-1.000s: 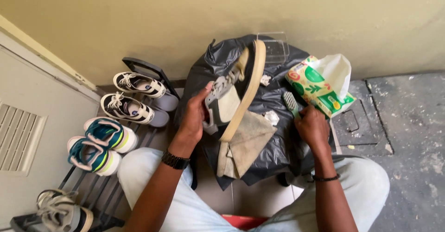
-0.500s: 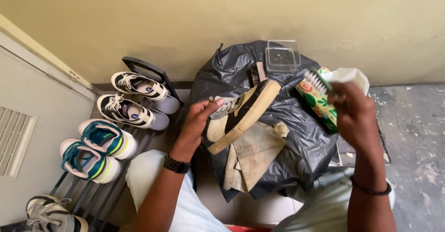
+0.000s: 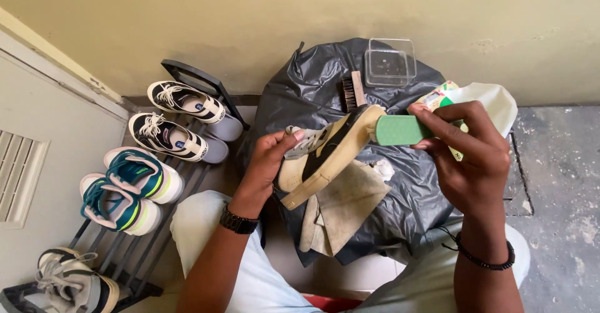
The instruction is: The person cleans a single sneaker using a cloth and a green brush. They wipe the upper and sole, then scrub the sole and sides with the brush, turning the shoe to access different areas.
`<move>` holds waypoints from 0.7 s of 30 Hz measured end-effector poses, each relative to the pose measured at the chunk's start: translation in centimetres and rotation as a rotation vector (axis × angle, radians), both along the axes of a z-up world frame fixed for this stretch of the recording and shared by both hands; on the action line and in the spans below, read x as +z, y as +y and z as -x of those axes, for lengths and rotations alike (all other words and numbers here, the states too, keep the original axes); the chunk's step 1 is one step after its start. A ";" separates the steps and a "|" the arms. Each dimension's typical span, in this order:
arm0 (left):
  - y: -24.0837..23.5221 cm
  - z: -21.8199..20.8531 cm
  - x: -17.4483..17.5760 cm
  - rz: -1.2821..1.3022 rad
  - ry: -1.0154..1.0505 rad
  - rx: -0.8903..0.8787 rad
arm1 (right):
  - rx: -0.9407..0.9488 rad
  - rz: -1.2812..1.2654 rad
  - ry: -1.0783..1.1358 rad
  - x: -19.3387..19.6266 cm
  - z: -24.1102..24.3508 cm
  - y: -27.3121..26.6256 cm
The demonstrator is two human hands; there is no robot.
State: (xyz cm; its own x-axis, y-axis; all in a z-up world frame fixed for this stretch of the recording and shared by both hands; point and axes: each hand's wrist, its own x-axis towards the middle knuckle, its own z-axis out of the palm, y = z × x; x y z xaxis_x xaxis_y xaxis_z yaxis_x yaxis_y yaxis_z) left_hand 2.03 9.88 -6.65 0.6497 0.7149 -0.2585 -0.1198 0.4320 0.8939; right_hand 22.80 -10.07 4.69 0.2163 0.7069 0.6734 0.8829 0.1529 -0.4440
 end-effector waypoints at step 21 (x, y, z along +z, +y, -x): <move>-0.7 0.3 1.0 -0.066 0.018 0.070 | 0.120 0.126 -0.381 -1.0 3.6 0.7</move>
State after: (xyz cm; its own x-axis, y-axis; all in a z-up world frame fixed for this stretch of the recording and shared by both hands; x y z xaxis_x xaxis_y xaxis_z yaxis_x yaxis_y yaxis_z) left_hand 1.69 9.20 -5.70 0.5936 0.7740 -0.2204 -0.1316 0.3636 0.9222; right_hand 19.16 -9.36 3.73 -0.1204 0.7937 0.5962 0.9667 0.2303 -0.1113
